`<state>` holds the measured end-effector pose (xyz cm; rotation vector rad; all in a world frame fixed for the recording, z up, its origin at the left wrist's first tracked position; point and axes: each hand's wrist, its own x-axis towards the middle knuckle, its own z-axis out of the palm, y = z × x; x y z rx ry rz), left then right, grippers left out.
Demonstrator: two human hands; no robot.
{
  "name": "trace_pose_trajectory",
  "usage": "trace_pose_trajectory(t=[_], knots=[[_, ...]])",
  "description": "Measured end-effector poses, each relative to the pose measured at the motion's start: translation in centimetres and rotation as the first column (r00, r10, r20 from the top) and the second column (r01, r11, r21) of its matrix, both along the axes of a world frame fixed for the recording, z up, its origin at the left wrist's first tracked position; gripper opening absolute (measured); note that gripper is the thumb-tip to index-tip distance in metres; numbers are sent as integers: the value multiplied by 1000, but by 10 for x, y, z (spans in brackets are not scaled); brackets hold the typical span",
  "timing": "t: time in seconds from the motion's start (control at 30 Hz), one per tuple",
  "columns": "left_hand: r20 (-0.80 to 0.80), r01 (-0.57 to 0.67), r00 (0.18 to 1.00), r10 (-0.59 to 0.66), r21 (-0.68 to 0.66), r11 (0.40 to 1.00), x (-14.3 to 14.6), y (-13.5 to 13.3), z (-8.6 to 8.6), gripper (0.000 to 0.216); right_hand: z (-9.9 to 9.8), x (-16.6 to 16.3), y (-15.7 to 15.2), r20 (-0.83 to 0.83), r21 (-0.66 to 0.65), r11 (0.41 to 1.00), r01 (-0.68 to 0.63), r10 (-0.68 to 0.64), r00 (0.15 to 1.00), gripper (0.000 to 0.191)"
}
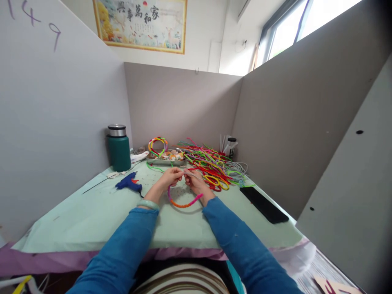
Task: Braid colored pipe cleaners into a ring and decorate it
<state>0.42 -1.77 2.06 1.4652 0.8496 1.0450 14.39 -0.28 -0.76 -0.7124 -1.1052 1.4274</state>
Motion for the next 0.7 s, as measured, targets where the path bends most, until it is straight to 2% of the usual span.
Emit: trace_pose_trajectory(t=[0.1, 0.3, 0.43, 0.53, 0.7], knots=[[-48, 38, 998, -39, -20, 999, -2, -3, 3, 35, 1, 5, 2, 40, 49, 998, -49, 47, 998, 39], [-191, -3, 982, -2, -27, 1000, -9, -4, 6, 38, 0, 13, 4, 152, 107, 991, -82, 65, 986, 39], [-145, 21, 989, -31, -70, 997, -11, 1, 3, 38, -4, 14, 8, 167, 106, 992, -67, 48, 985, 37], [-92, -15, 996, 4, -118, 993, -11, 5, -1, 38, -6, 15, 11, 157, 113, 992, -57, 39, 987, 37], [-109, -41, 994, 30, -101, 994, -12, 4, 2, 36, -6, 17, 12, 146, 96, 995, -33, 19, 989, 39]])
